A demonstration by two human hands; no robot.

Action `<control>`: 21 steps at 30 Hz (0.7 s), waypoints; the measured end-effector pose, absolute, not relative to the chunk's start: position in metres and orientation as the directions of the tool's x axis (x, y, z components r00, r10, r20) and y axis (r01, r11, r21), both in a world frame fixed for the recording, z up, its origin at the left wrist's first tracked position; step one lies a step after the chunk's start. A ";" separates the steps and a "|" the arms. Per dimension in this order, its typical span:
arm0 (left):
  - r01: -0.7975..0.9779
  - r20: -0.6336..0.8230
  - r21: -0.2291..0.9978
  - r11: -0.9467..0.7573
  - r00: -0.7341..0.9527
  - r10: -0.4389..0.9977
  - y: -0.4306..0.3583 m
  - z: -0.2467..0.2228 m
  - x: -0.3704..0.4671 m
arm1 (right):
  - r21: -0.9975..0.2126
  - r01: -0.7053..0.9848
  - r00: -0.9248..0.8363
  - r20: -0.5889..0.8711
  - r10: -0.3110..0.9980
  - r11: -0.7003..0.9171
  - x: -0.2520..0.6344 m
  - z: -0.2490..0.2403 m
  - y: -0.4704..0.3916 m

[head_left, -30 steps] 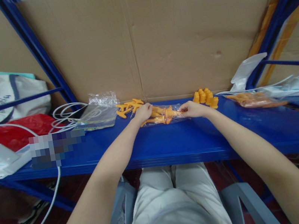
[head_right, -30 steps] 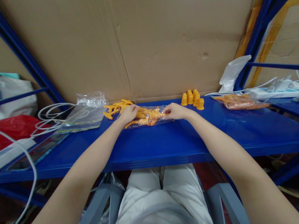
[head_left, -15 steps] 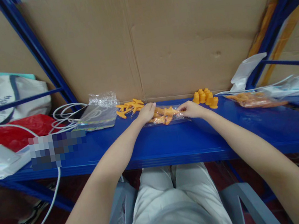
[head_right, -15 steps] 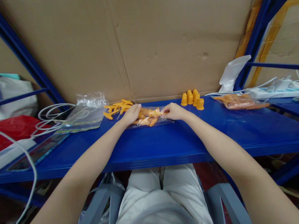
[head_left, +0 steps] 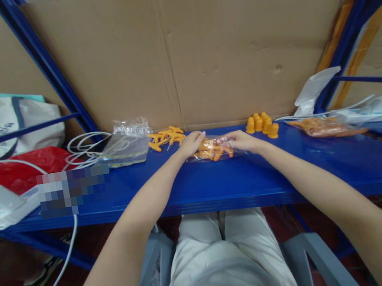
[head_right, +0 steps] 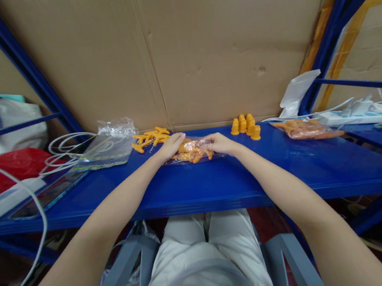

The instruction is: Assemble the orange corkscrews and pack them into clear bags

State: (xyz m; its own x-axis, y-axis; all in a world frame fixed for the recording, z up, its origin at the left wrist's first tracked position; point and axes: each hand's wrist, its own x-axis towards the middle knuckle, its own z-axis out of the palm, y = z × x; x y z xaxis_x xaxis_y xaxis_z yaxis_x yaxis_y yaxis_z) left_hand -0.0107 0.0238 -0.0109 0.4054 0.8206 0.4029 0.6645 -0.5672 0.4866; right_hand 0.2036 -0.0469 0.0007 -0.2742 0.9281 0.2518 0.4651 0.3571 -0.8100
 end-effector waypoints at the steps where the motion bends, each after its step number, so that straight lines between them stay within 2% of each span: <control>1: 0.672 0.394 0.484 -0.560 0.405 0.825 0.023 -0.010 -0.011 | -0.833 0.438 -0.250 0.249 0.936 0.339 0.202 0.002 -0.049; 4: 0.698 0.370 0.471 -0.539 0.398 0.840 0.021 -0.009 -0.012 | -0.888 0.377 -0.187 0.206 0.961 0.263 0.199 0.006 -0.053; 7: 0.716 0.349 0.458 -0.526 0.399 0.848 0.020 -0.008 -0.012 | -0.895 0.398 -0.111 0.172 0.979 0.203 0.199 0.008 -0.053; 9: 0.722 0.339 0.453 -0.523 0.403 0.850 0.020 -0.008 -0.012 | -0.845 0.497 -0.028 0.212 0.977 0.198 0.201 0.009 -0.051; 11: 0.725 0.336 0.453 -0.519 0.400 0.853 0.020 -0.007 -0.012 | -0.746 0.636 0.018 0.268 0.963 0.196 0.205 0.009 -0.049; 14: 0.734 0.328 0.445 -0.513 0.399 0.856 0.019 -0.006 -0.011 | -0.610 0.775 -0.060 0.189 0.980 0.165 0.209 0.010 -0.050; 17: 0.746 0.312 0.430 -0.509 0.407 0.859 0.017 -0.005 -0.010 | -0.579 0.802 -0.129 0.067 0.989 0.144 0.209 0.011 -0.054; 21: 0.738 0.313 0.463 -0.491 0.382 0.869 0.017 -0.006 -0.009 | -0.620 0.779 -0.076 0.051 0.996 0.091 0.206 0.012 -0.056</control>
